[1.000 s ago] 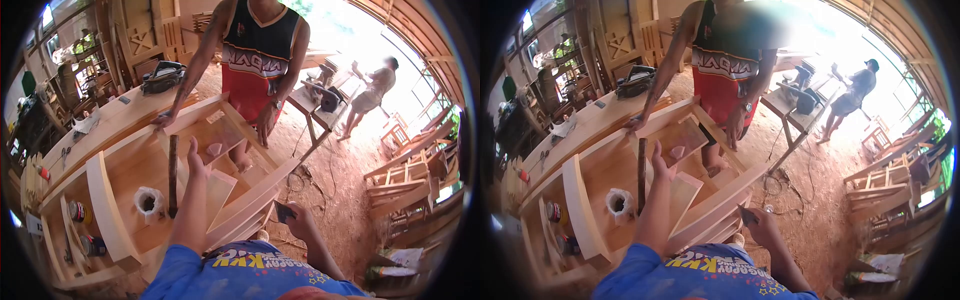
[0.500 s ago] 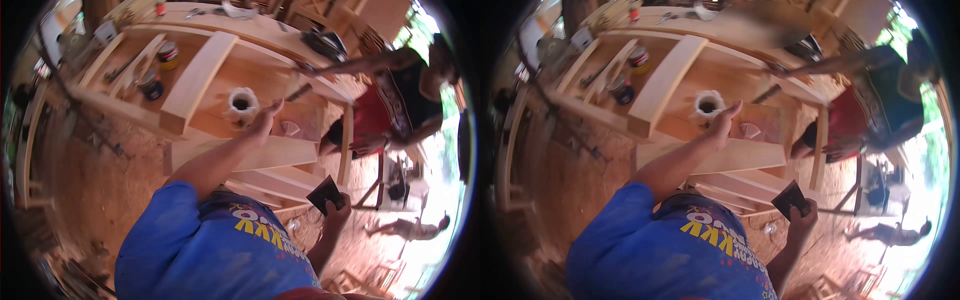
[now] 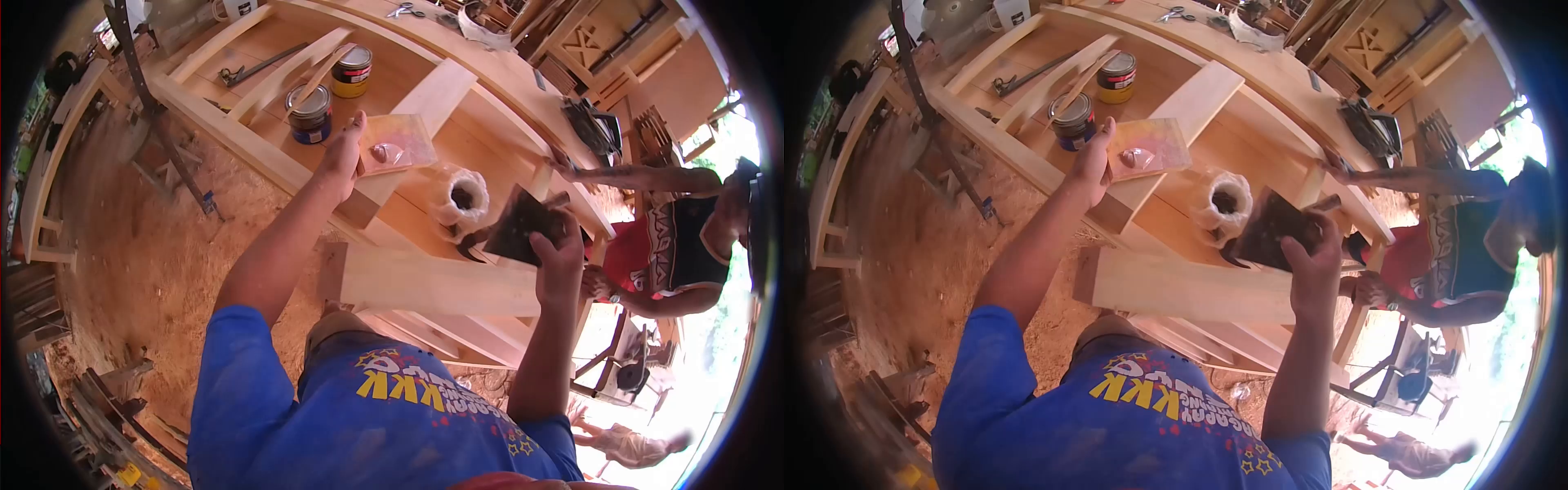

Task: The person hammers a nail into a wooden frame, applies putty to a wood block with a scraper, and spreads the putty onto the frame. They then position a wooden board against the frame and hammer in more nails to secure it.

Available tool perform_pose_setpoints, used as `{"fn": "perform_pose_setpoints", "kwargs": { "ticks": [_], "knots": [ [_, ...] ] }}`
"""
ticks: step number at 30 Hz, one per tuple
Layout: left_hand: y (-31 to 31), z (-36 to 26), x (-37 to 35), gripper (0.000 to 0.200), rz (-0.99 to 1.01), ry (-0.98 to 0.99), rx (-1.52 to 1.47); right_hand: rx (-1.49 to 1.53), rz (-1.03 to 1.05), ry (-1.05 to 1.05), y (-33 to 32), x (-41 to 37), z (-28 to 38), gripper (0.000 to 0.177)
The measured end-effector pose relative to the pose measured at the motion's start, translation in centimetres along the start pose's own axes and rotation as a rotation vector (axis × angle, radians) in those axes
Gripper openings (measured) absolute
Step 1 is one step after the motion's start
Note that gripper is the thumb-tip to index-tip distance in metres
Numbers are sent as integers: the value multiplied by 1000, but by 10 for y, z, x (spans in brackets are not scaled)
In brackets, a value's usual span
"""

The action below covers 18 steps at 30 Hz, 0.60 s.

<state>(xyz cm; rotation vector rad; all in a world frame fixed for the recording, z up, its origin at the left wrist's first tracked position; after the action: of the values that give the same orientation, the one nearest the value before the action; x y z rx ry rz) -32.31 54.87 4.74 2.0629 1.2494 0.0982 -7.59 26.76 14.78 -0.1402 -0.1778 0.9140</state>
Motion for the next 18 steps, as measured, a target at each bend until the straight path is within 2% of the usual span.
{"fn": "perform_pose_setpoints", "kwargs": {
  "ticks": [3,5,7,8,11,14,15,17,18],
  "knots": [
    [-20,-1,24,49,44,-43,-1,85,86,125,59,47,15,56],
    [-34,-9,43,57,-121,-17,487,161,130,104,89,83,1,57],
    [-57,5,79,61,-133,215,762,209,168,142,113,119,-14,57],
    [-48,-14,63,68,-184,268,938,223,184,199,124,134,-22,57],
    [-61,-19,58,69,-45,156,935,254,241,267,157,162,-41,52],
    [-69,-18,54,70,-30,231,955,170,344,272,176,197,-70,47],
    [-66,-19,50,70,-4,159,907,121,391,280,179,203,-80,46],
    [-56,-28,38,69,30,22,807,-166,425,245,183,207,-86,42],
    [-64,-25,41,66,-36,142,898,-304,436,218,187,210,-85,40]
  ]
}}
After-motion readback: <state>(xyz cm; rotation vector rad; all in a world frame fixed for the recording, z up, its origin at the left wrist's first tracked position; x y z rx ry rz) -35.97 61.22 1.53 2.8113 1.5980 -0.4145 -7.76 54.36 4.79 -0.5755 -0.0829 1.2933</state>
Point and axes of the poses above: each hand's wrist, its own x-axis towards the middle knuckle, its own y-axis out of the palm, z = x × y, the point moved 3 cm from there along x, towards the middle knuckle, and after that the axes turned 2 degrees about z, right-handed, at the moved point
